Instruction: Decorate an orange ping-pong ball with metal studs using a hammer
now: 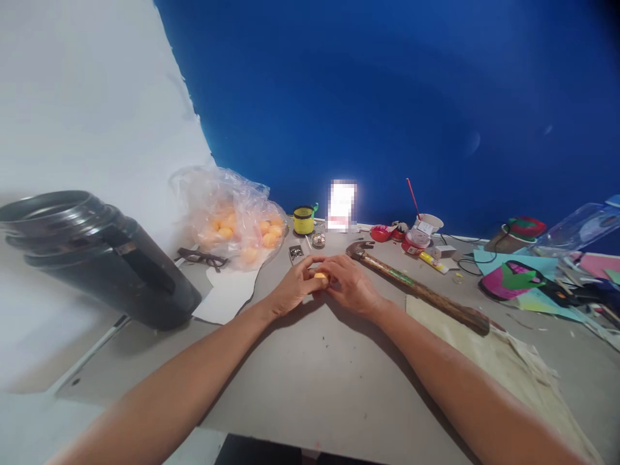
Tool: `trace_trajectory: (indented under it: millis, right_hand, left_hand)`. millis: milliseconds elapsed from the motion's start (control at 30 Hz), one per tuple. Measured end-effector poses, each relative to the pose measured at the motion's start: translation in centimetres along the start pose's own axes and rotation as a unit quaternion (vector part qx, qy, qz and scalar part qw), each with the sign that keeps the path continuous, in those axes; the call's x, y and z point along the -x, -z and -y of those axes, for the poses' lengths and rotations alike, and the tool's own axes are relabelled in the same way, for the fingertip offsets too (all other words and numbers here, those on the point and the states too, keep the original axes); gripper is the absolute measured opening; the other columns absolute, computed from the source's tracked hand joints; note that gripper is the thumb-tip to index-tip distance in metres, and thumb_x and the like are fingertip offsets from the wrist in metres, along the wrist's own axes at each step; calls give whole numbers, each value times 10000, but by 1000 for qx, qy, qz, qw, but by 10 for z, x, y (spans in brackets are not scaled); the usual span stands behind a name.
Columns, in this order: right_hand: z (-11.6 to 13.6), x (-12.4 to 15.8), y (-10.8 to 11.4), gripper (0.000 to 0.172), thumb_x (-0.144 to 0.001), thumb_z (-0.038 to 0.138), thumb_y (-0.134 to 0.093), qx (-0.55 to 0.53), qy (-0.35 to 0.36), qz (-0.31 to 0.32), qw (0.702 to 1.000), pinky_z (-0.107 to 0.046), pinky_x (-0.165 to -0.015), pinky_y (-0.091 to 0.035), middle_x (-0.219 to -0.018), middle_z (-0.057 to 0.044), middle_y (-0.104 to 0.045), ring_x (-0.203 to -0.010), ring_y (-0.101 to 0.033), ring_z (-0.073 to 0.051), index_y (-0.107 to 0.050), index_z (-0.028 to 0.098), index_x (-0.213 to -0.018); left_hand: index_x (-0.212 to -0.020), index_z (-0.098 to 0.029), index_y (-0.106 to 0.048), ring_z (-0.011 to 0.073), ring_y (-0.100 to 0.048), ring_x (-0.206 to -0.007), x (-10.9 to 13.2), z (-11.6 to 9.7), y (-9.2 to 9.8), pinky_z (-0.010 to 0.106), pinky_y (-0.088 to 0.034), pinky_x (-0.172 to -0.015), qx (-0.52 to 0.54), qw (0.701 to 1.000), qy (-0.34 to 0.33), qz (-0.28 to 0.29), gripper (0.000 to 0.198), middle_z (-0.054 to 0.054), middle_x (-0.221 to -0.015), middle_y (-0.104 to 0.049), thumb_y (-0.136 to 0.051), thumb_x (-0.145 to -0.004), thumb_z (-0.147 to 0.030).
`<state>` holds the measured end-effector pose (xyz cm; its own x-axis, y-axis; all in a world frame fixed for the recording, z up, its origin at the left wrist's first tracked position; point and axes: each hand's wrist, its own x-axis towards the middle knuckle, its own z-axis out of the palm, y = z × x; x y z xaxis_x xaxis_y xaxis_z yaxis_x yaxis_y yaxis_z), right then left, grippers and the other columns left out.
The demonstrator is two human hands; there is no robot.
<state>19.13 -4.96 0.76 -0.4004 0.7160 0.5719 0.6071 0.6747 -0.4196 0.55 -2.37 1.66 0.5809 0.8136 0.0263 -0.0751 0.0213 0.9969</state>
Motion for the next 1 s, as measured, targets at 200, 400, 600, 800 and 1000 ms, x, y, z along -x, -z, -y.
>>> trace_trajectory:
  millis: [200, 400, 600, 800, 1000]
  right_hand:
    - [3, 2, -5, 202, -868, 151, -655, 28, -1, 25, 999, -422, -938, -495, -1103, -99, -667, -1050, -586, -266, -652, 223, -1056]
    - [-3, 4, -1, 399, -817, 106, -607, 9, 24, 45, 999, -432, -1016, -485, -1237, -127, -654, -1156, -583, -273, -640, 199, -1203]
    - [-24, -10, 12, 216, -883, 105, -566, 59, -120, 30, 991, -350, -892, -501, -969, -65, -706, -947, -634, -213, -747, 204, -947]
    - [1, -80, 31, 169, -922, 167, -632, 206, -117, 94, 967, -333, -868, -471, -1101, -114, -724, -1053, -624, -248, -783, 179, -997]
    - [33, -148, 2, 260, -926, 145, -599, 305, -100, 292, 901, -317, -837, -507, -1155, -132, -753, -1097, -676, -273, -779, 194, -1107]
  left_hand:
    - [-1238, -190, -629, 215, -648, -986, 4, -1, -5, 313, -512, -831, -161, 984, -78, -23, 422, 64, -1160, -700, -602, -817, -173]
    - [-1304, -198, -597, 251, -646, -1051, -1, 4, 1, 364, -494, -946, -210, 972, -106, -9, 552, 76, -1203, -695, -598, -756, -126]
    - [-1300, -171, -602, 208, -603, -763, -1, 3, 3, 342, -488, -770, -262, 963, -66, -12, 595, 16, -832, -644, -581, -706, -147]
    - [-1267, -177, -583, 155, -567, -646, 2, -3, 4, 275, -434, -597, -233, 972, 1, -5, 539, 11, -853, -638, -570, -730, -209]
    - [-1013, -178, -679, 124, -503, -578, -1, -2, 7, 256, -411, -581, -214, 976, 39, 9, 300, -25, -682, -566, -611, -726, -231]
